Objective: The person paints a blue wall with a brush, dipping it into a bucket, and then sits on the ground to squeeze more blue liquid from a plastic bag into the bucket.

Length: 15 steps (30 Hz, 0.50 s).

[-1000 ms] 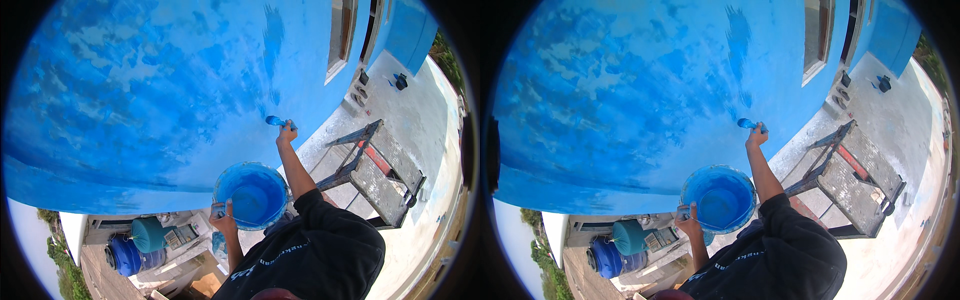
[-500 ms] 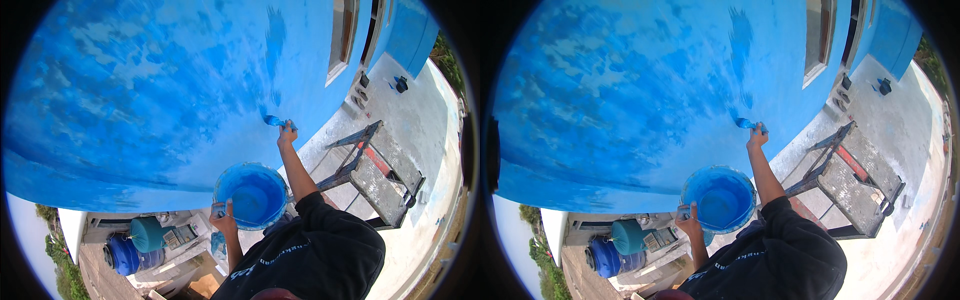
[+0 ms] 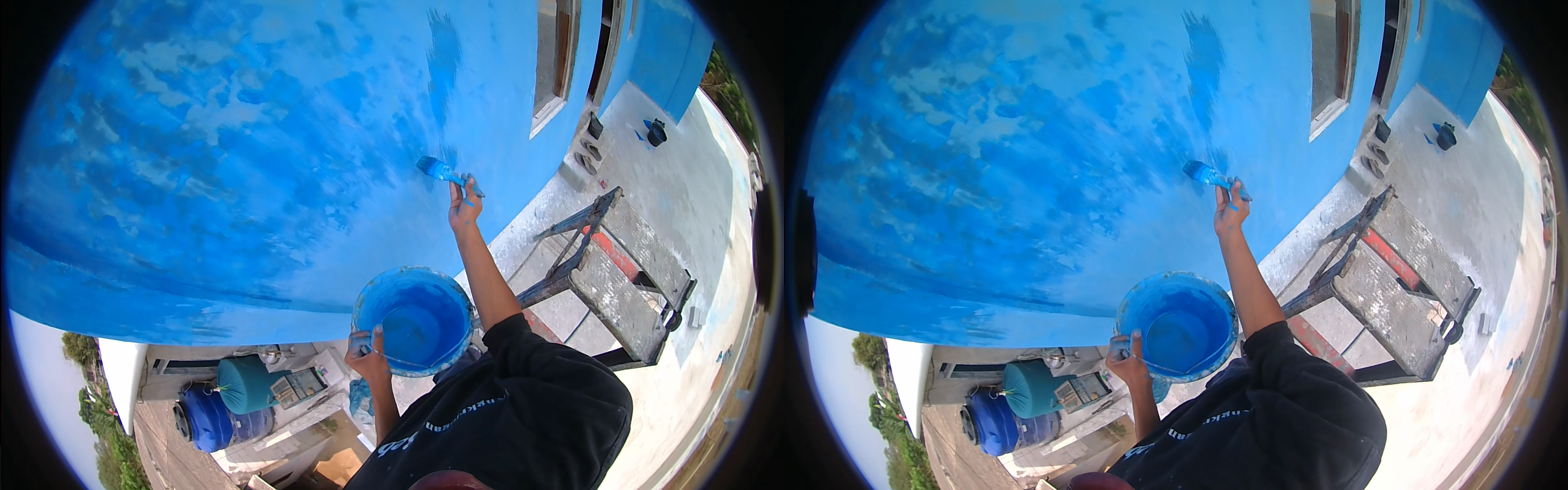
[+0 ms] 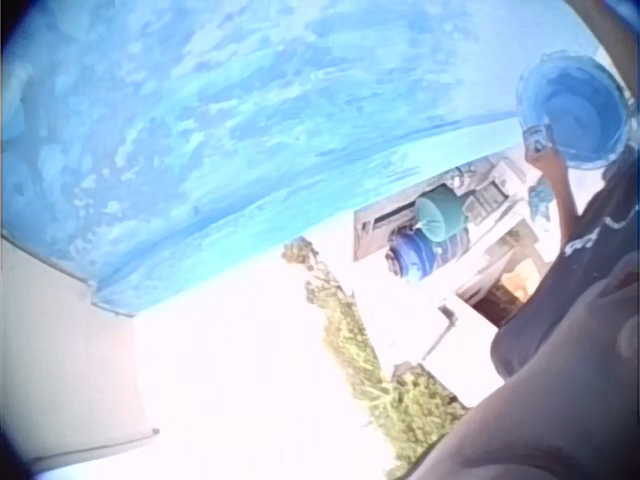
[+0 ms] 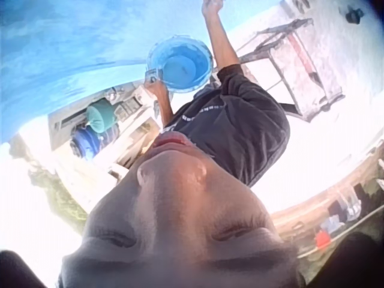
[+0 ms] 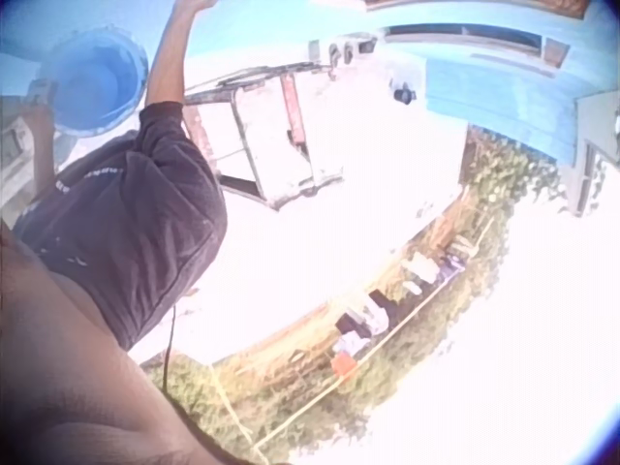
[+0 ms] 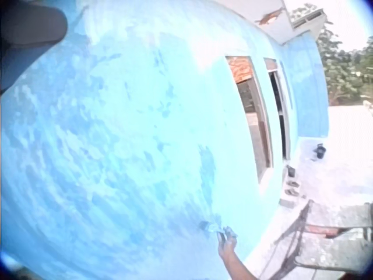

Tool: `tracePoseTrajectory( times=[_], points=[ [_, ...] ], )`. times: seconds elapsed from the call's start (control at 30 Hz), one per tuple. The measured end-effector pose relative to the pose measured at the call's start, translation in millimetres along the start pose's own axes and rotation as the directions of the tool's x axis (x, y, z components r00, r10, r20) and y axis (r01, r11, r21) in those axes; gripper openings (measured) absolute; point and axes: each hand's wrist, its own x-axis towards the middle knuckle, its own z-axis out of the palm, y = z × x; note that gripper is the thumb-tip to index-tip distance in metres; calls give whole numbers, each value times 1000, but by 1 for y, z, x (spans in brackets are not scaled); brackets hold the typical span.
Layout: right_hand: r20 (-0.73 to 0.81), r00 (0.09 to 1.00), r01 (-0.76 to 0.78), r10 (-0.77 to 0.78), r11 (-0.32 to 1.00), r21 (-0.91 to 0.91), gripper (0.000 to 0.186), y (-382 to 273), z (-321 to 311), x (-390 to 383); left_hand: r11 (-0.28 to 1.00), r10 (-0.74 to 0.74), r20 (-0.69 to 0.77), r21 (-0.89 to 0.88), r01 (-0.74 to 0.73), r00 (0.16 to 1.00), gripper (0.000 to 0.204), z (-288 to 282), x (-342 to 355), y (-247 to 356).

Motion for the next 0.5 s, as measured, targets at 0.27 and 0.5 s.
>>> tracePoseTrajectory(
  times=[0.27,0.5],
  points=[
    [-269,962,-48,-40,948,-314,40,-4,-51,-6,996,-39,23,-79,41,999,26,5,-3,10],
    [93,930,-279,355,850,-447,36,-79,-26,-97,999,4,2,-48,-4,1000,28,-2,1,-11]
  ],
)
